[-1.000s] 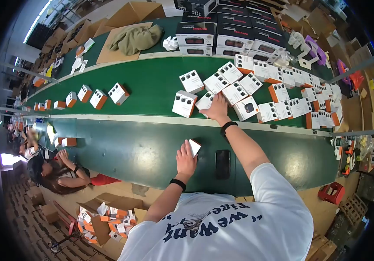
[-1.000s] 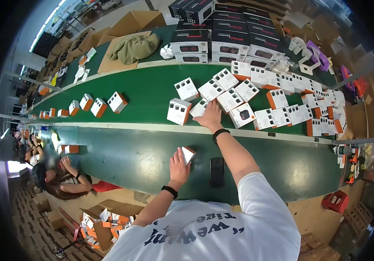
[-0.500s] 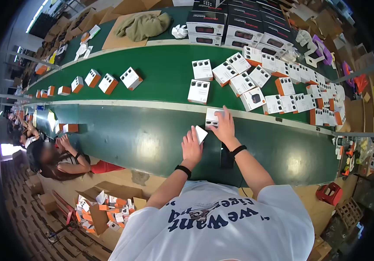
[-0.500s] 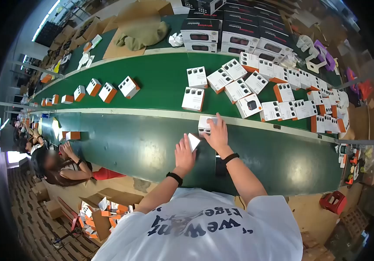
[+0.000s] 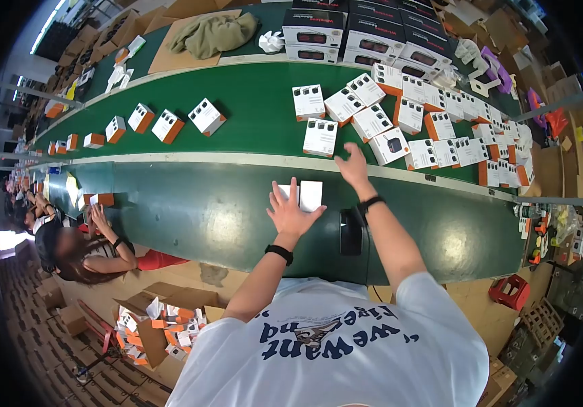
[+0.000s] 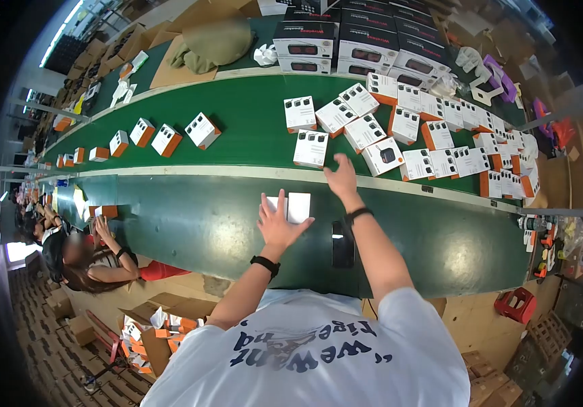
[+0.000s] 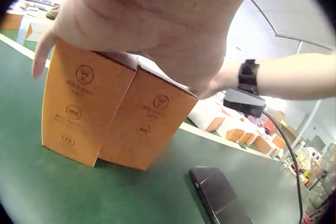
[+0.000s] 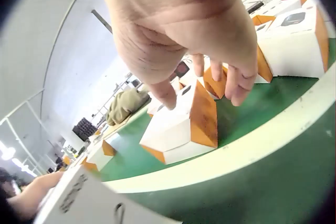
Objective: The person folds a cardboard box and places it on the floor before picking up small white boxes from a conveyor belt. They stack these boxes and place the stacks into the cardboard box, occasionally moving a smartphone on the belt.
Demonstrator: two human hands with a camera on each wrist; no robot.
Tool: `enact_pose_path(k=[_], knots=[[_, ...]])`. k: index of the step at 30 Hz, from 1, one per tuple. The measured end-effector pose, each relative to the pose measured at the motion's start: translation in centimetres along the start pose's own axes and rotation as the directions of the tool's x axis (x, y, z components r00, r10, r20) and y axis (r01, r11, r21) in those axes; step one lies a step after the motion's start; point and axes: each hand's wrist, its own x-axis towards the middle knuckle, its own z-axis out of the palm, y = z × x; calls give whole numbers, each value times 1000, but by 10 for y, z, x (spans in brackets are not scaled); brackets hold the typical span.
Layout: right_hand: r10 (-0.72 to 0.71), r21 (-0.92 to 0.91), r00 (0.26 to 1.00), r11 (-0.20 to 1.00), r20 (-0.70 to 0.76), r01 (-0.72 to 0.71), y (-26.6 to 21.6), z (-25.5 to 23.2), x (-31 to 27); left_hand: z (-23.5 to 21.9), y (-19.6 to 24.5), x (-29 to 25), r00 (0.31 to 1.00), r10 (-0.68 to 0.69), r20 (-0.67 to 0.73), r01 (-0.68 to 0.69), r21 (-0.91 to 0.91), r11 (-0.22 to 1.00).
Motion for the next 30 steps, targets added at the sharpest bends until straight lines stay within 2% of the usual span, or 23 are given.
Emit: enact_pose_path(k=[1, 3, 6, 10, 11, 14, 15, 16, 18, 20, 22, 23, 25, 26, 27, 28, 30], knots=[[-69, 12, 996, 998, -50, 69, -4, 3, 20, 2, 2, 1, 1000, -11, 2, 11, -3, 1000], [-74, 10, 996, 997, 40, 74, -3, 10, 59, 8, 5, 3, 999, -34, 15, 34, -6, 999], [87, 161, 989, 981, 118, -105, 3, 20, 88, 5, 4, 1, 999, -30, 15, 30, -12, 999], [106, 208, 955, 964, 277, -167, 10, 12, 90, 9, 4, 1, 999, -20, -30, 20, -1, 1000], [102, 281, 947, 941, 304, -191, 8, 8, 89, 10, 3, 2, 999, -13, -44, 13, 4, 1000], [-141, 146, 964, 983, 227, 109, -6, -6, 77, 14, 2, 1, 997, 4, -71, -3, 22, 1000], [-199, 218, 963, 963, 182, 158, -16, -8, 69, 14, 1, 1, 997, 11, -81, -9, 29, 1000], [-278, 162, 945, 954, 170, 252, -34, -19, 54, 16, -1, 2, 995, 18, -100, -15, 34, 999], [-234, 53, 957, 972, 171, 228, -46, -27, 15, 22, -4, 2, 990, 32, -135, -27, 38, 999], [-156, 6, 988, 988, 13, 156, -57, -30, -38, 25, 0, 5, 984, 16, -179, -15, 10, 1000], [-334, 178, 935, 934, 123, 310, -46, -29, -76, 29, 3, 5, 973, -4, -230, 3, -5, 1000], [-330, 250, 912, 930, 244, 270, -43, -37, -88, 27, 3, 5, 979, -52, -196, 31, -112, 993], [-74, 345, 995, 937, 59, 50, -26, -56, -76, 27, 2, 6, 979, -12, -204, -2, -65, 998], [63, 407, 998, 912, -26, -47, -14, -68, -61, 27, 2, 8, 977, 11, -213, -20, -40, 999], [80, 159, 978, 986, -192, -49, 3, -86, -40, 24, 6, 10, 978, 49, -204, -56, -30, 998], [56, -96, 935, 991, -349, -95, 21, -103, -17, 20, 13, 11, 977, 87, -194, -93, -19, 996], [114, -429, 893, 846, -435, -317, 40, -121, 20, 18, 19, 16, 970, 173, -173, -171, 29, 985]])
